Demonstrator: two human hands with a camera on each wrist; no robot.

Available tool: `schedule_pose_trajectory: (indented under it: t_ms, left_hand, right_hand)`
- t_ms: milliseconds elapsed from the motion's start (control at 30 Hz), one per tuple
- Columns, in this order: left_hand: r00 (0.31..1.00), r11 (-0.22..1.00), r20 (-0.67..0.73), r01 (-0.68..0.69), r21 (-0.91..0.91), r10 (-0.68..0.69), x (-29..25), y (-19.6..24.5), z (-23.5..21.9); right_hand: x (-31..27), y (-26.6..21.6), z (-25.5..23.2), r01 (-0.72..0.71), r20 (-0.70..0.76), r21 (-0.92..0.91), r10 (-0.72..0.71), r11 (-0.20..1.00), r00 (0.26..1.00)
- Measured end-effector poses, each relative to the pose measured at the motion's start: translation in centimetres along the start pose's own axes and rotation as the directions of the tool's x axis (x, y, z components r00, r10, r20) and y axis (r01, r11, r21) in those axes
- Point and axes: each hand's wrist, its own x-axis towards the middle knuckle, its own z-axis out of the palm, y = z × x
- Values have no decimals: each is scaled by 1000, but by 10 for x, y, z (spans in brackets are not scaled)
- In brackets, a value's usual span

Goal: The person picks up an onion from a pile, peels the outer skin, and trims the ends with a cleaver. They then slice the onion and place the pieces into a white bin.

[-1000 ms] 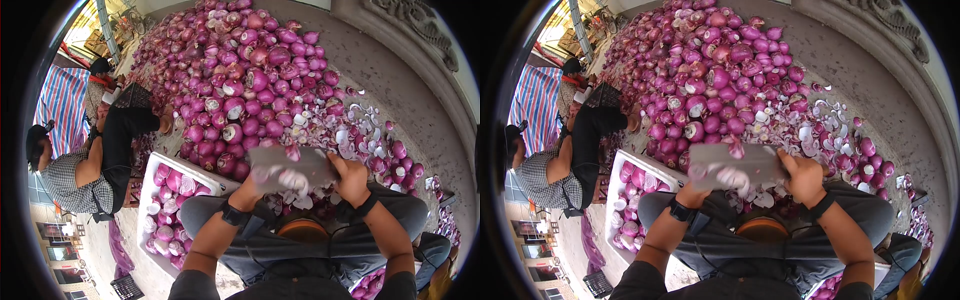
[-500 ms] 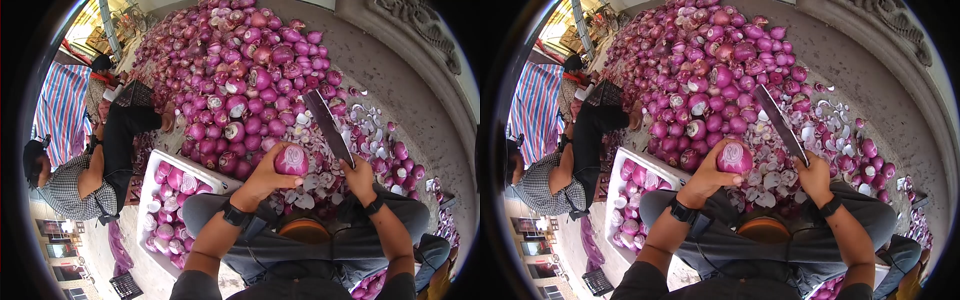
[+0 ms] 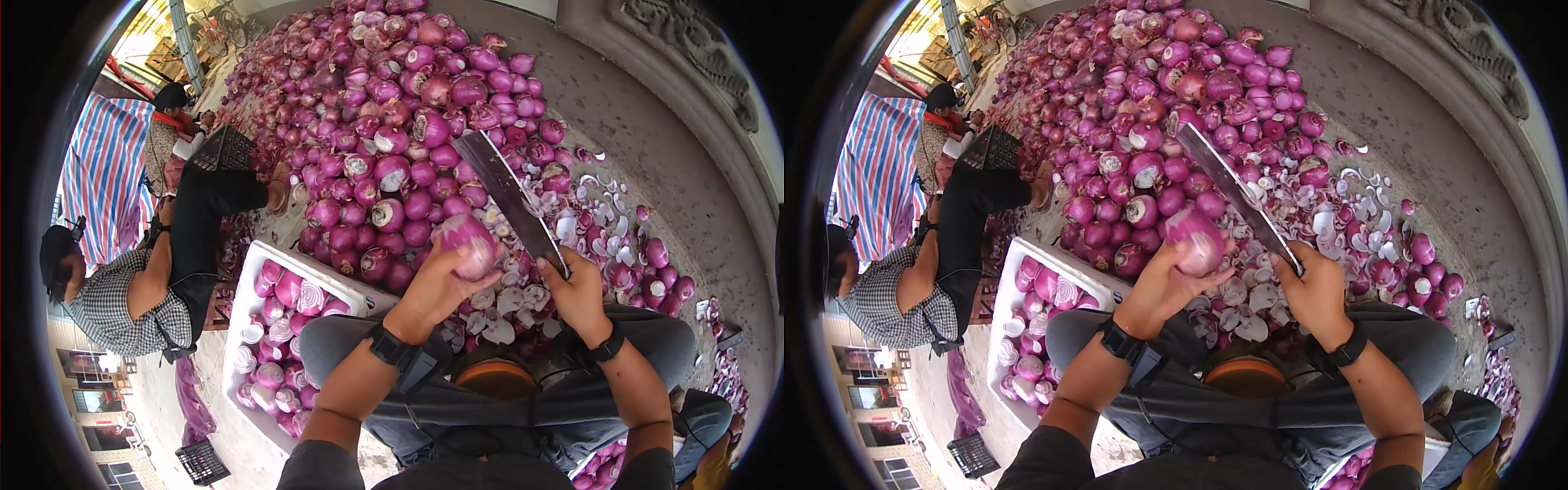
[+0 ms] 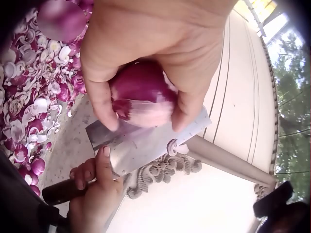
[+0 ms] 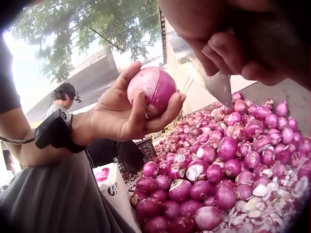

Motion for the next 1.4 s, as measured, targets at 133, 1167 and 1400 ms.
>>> schedule_pose_trajectory:
  t_ms: [133, 1167, 1400]
  left_hand:
    - [986, 983, -156, 27, -181, -55, 6, 5, -11]
    - [996, 991, 71, 53, -120, -45, 3, -4, -41]
    - [992, 1000, 123, 16, -3, -16, 2, -5, -41]
  right_hand:
    - [2, 4, 10, 38, -43, 82, -35, 996, 998]
    - [-12, -21, -5, 662, 47, -388, -704, 641, 709]
    - [-17, -20, -3, 727, 69, -393, -770, 563, 634]
